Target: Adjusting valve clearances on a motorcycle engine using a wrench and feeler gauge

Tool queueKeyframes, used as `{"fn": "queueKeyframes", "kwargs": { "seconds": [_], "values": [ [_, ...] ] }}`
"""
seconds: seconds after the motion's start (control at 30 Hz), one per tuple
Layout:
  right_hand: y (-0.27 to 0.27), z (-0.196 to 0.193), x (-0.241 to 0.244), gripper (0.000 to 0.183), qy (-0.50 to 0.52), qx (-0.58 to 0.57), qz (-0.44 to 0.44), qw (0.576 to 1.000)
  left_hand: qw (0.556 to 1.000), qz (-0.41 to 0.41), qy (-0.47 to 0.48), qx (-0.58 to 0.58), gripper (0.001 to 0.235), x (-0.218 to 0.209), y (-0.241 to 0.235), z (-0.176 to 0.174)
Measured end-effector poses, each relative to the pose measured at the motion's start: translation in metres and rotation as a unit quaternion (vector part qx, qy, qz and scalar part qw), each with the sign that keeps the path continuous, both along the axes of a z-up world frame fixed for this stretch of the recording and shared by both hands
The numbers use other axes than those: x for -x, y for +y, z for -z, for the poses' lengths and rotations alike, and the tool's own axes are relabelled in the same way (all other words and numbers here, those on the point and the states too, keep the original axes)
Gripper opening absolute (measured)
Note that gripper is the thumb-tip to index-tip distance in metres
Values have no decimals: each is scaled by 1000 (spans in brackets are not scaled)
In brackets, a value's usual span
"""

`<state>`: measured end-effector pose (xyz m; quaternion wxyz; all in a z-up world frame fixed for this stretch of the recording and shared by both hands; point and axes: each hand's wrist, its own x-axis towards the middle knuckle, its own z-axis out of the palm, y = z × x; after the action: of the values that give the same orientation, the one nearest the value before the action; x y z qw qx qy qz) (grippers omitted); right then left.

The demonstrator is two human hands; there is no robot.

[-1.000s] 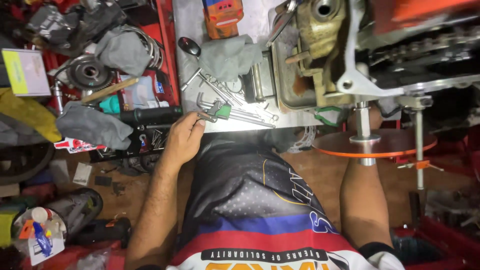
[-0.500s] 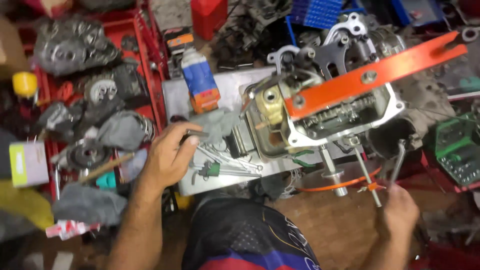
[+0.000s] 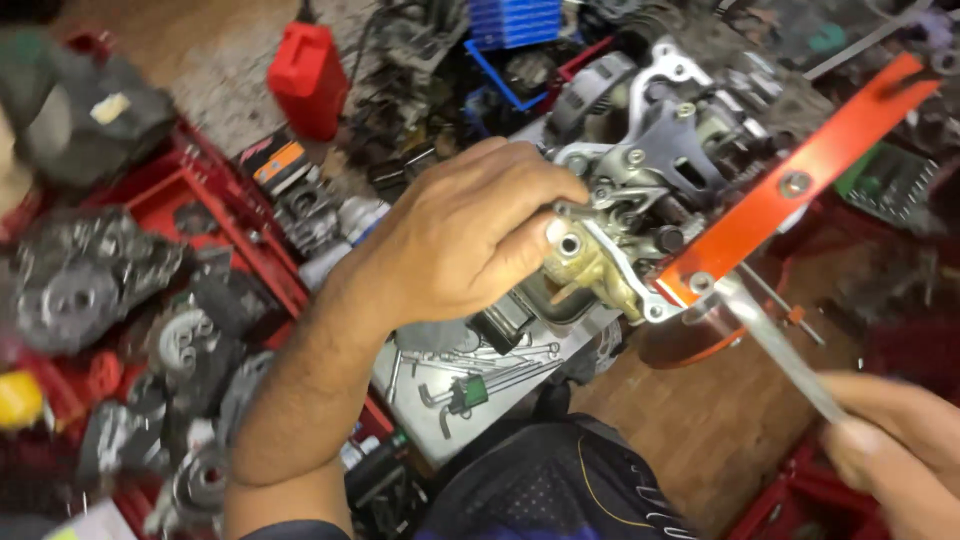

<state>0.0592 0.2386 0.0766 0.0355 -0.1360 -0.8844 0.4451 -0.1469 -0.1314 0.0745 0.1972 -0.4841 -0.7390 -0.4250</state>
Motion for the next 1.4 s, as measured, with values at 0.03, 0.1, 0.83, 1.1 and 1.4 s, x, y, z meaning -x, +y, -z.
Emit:
{"fn": "queueKeyframes", "kwargs": {
  "seconds": [0.03, 0.1, 0.83, 1.1, 1.4],
  "values": [
    [-30, -18, 13, 39, 0, -6, -25, 1000, 1000, 26, 4, 6, 15, 4, 3, -3],
    [-63, -41, 26, 42, 3, -14, -38, 999, 998, 64, 10, 11, 15, 10, 7, -6],
    [-94, -51, 63, 40, -8, -63, -94, 994, 988, 128, 64, 55, 4, 45, -3, -23],
    [-98, -53, 57, 40, -32, 6, 1, 999, 986, 146, 68, 40, 7, 53, -2, -21],
    [-93, -51, 56, 46, -35, -2, -25, 999, 984, 132, 89, 75, 10, 53, -5, -25]
  ]
}}
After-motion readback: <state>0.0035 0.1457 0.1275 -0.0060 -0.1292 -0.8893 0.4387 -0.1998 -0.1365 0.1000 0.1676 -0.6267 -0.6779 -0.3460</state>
